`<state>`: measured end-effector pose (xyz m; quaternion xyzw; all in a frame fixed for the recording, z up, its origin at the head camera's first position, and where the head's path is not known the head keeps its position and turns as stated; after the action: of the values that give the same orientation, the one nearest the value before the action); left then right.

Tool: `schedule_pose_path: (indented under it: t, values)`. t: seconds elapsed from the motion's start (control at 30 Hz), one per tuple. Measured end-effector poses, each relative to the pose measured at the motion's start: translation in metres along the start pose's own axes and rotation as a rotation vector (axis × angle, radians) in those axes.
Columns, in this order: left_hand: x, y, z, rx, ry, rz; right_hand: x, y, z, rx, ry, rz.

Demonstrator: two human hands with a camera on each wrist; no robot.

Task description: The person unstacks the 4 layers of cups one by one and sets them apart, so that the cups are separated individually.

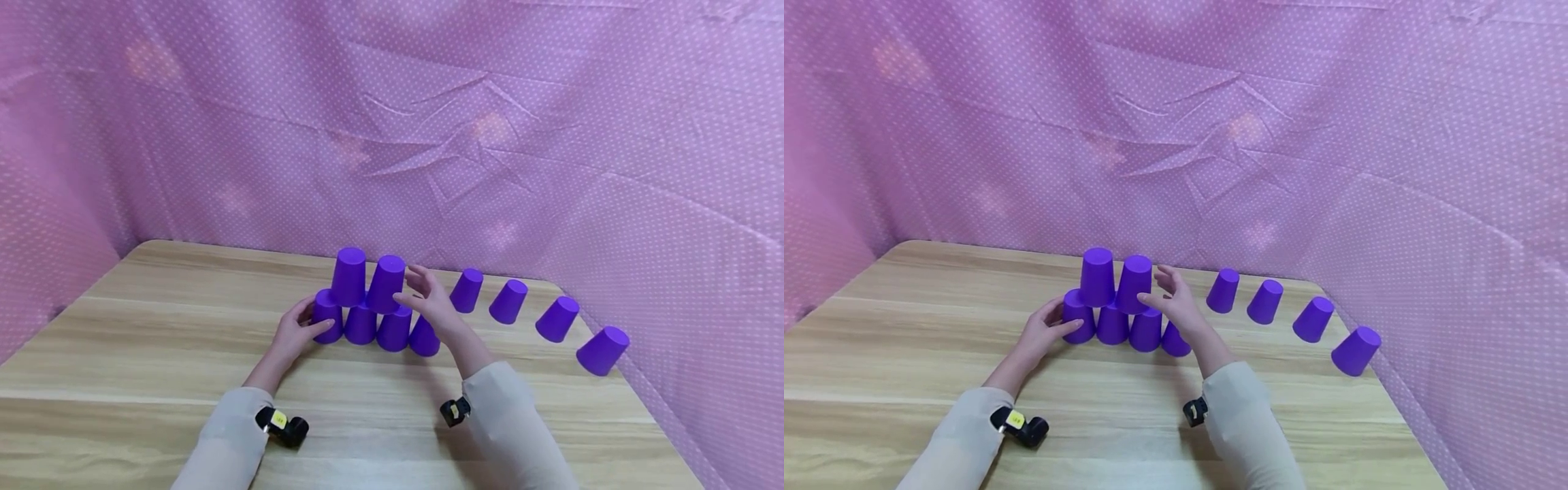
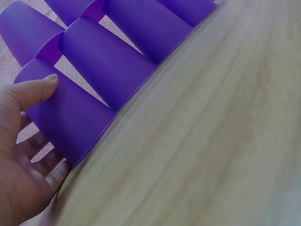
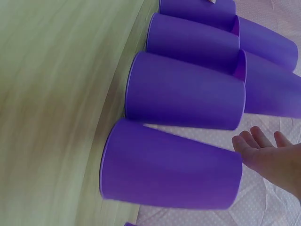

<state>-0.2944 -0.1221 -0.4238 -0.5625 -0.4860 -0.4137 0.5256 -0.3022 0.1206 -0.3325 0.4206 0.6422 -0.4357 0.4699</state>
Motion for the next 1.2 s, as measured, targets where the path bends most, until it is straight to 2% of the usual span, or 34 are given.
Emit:
schedule_pose_path:
  t: [0.27,0.53,0.8,1.2]
  values:
    - [0.001,-0.001,0.000,-0.008,0.014,-0.009,0.001,-0.007,0.009,0.030,0.005,0.048]
    - [0.002,0.000,0.000,-0.011,0.006,-0.014,-0.001,-0.011,0.017,0.069,0.007,0.026]
    - [0.002,0.000,0.000,-0.009,0.006,-0.034,0.000,-0.016,0.023,0.117,0.022,0.053]
    - [0.003,0.000,-0.002,-0.011,-0.011,-0.043,-0.001,-0.016,0.025,0.133,0.044,0.042]
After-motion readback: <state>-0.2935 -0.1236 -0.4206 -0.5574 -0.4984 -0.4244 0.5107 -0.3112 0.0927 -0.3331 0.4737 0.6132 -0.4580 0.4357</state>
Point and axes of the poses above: each hand's wrist, its own y-axis away from the middle knuckle, its own z-axis out of the palm, x = y × z, the point moved 2 cm from there along -y, towards the middle knuckle, and after that the axes turned 2 degrees about y, right-handed, at the moved point
